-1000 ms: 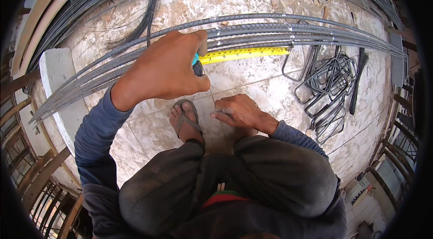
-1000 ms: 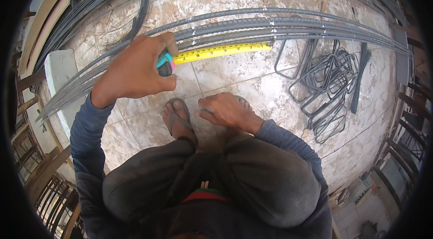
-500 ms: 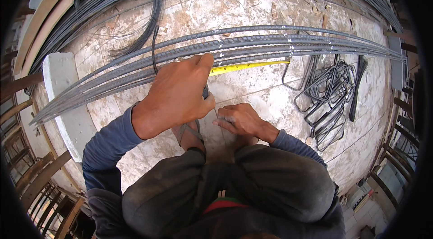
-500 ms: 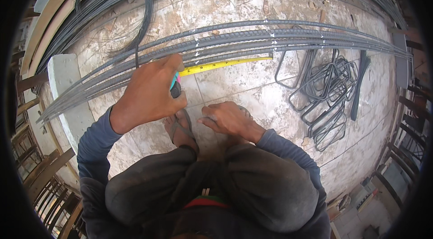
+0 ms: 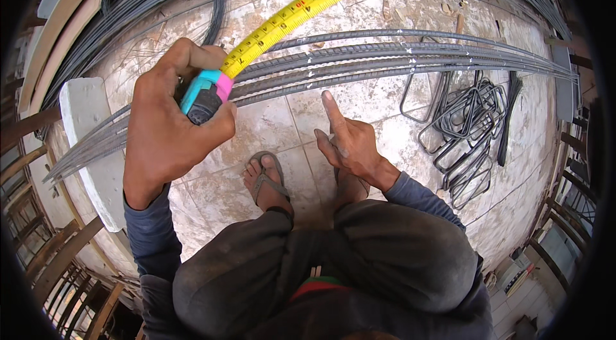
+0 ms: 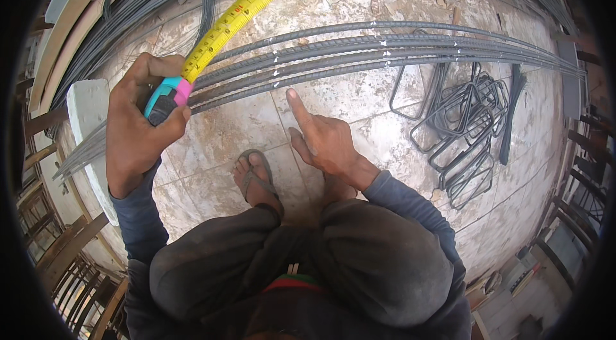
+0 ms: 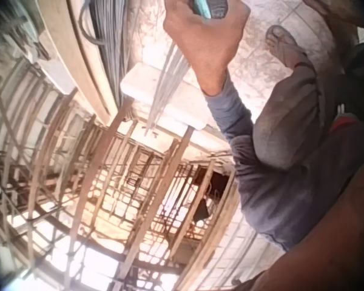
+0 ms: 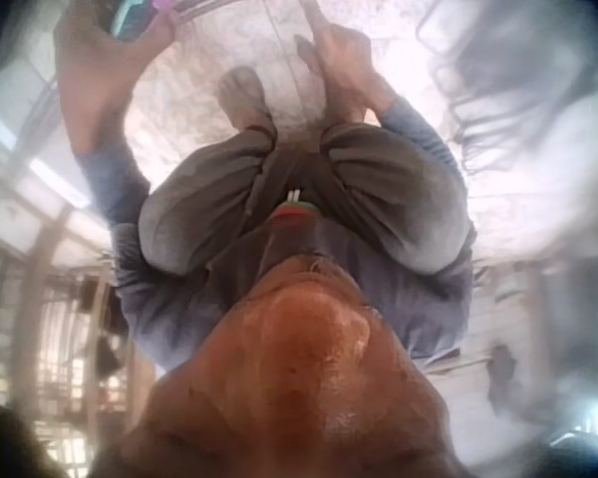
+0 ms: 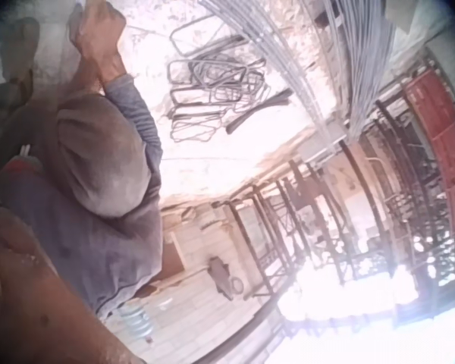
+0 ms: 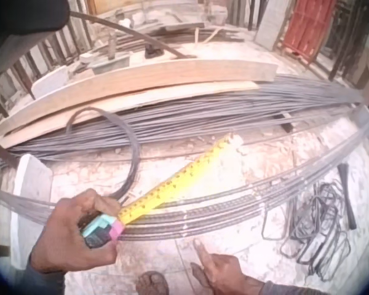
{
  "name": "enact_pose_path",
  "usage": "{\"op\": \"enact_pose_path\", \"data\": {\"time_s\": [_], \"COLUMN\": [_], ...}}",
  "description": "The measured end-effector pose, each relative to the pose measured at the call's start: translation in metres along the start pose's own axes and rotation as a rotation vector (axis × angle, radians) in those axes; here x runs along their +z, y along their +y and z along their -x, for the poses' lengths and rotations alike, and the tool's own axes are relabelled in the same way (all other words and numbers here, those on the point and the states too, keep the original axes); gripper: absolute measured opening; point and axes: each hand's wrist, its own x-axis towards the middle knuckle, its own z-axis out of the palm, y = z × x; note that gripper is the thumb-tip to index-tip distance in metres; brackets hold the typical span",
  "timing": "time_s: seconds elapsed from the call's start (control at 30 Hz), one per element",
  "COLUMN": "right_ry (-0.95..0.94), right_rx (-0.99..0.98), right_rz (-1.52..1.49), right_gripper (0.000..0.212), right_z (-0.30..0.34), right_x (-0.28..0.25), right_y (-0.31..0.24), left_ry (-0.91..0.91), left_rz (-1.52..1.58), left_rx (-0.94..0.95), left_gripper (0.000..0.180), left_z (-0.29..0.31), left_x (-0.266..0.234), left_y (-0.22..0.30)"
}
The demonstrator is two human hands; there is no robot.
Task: The person measures bundles of rebar using a yellow tape measure and marks specific points on the metal using a white piece of chalk.
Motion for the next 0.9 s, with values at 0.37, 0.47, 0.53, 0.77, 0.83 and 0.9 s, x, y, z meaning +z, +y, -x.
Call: {"op": "enact_pose_path", "data": {"time_s": [0.37,0.47,0.53,0.77,0.83,0.9], "right_ry": [-0.115,-0.101,-0.111,-0.164,-0.201,-0.141], "right_rx": [0.007,0.005,0.004,0.245,0.104,0.141], "right_rz": [0.267,0.391,0.407,0.235,0.015,-0.224], "right_gripper": [0.1,0.098,0.096,0.099,0.082,0.074], "right_z": [-0.03,-0.035,-0.037,-0.06,-0.055,-0.051], "right_x": [0.011,-0.007,-0.006,-0.014,-0.023,-0.034], "right_y": [-0.023,-0.022,-0.025,-0.04,-0.04,-0.036], "left_ry": [0.568,0.579,0.606,0.572,0.572,0.463], "left_rz": [-0.771,-0.786,-0.78,-0.704,-0.656,-0.449], "left_rx": [0.308,0.314,0.353,0.28,0.281,0.168], "left_gripper": [0.05,0.049,0.049,0.048,0.047,0.041], "left_z": [-0.057,-0.061,-0.061,-0.062,-0.062,-0.055], "left_x": [0.051,0.063,0.065,0.059,0.047,0.027], "left_y": [-0.083,-0.095,-0.097,-0.098,-0.092,-0.072]}}
